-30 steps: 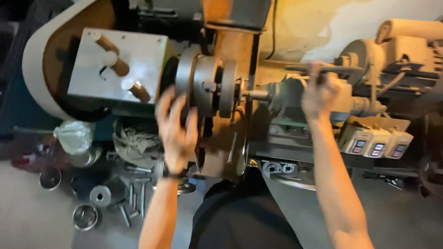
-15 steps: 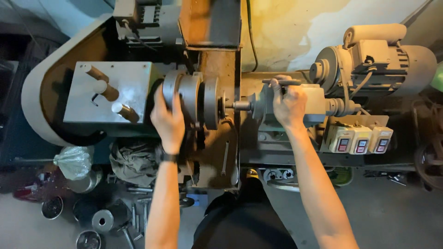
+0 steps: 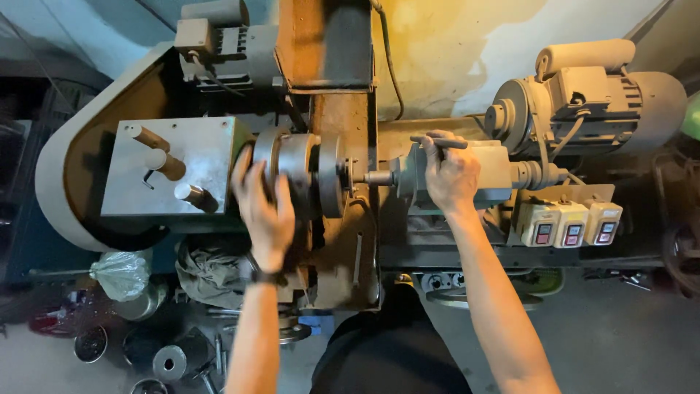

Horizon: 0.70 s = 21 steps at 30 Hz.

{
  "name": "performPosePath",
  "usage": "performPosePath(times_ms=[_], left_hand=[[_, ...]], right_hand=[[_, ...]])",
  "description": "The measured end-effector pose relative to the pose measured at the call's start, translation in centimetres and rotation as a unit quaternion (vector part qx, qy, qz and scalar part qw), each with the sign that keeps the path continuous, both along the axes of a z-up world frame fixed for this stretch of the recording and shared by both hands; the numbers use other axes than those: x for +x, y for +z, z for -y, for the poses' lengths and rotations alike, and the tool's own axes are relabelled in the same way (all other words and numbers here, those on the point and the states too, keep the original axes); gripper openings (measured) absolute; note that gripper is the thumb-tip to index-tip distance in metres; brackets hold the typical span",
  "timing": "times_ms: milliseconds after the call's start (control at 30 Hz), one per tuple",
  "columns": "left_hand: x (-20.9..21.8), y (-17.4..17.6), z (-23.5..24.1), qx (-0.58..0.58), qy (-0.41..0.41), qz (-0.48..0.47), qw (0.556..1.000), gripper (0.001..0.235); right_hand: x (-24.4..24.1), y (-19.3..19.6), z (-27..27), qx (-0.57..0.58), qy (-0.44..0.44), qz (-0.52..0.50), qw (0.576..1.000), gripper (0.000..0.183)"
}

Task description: Operating a metal lathe machine to check, mount, and adjust a cylinder tool workpiece.

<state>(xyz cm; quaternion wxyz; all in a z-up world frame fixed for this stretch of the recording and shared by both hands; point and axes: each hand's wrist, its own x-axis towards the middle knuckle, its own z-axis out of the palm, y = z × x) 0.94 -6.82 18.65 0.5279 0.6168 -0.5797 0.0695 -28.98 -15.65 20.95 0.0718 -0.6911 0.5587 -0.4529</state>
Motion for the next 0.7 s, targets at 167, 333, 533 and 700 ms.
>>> performPosePath(times_ms=[167, 333, 533, 700], left_hand=[[2.7, 3.3, 8.7, 0.308, -0.015, 0.064, 0.949, 0.038], [2.4, 4.4, 12.7, 0.485, 0.048, 0.066, 0.871, 0.04], [2.7, 3.9, 13.0, 0.482, 0.068, 0.053, 0.872, 0.042], [2.5, 4.1, 12.5, 0.456, 0.074, 0.058, 0.885, 0.045]], right_hand=[[-0.7, -1.1, 0.8, 0.065, 0.044, 0.179, 0.981, 0.02], [2.5, 1.1, 5.0, 0.157, 0.11, 0.212, 0.958, 0.023], [10.1, 2.8, 9.4, 0.329, 0.165, 0.022, 0.929, 0.042], [10.8, 1.1, 10.5, 0.311, 0.168, -0.035, 0.935, 0.049]])
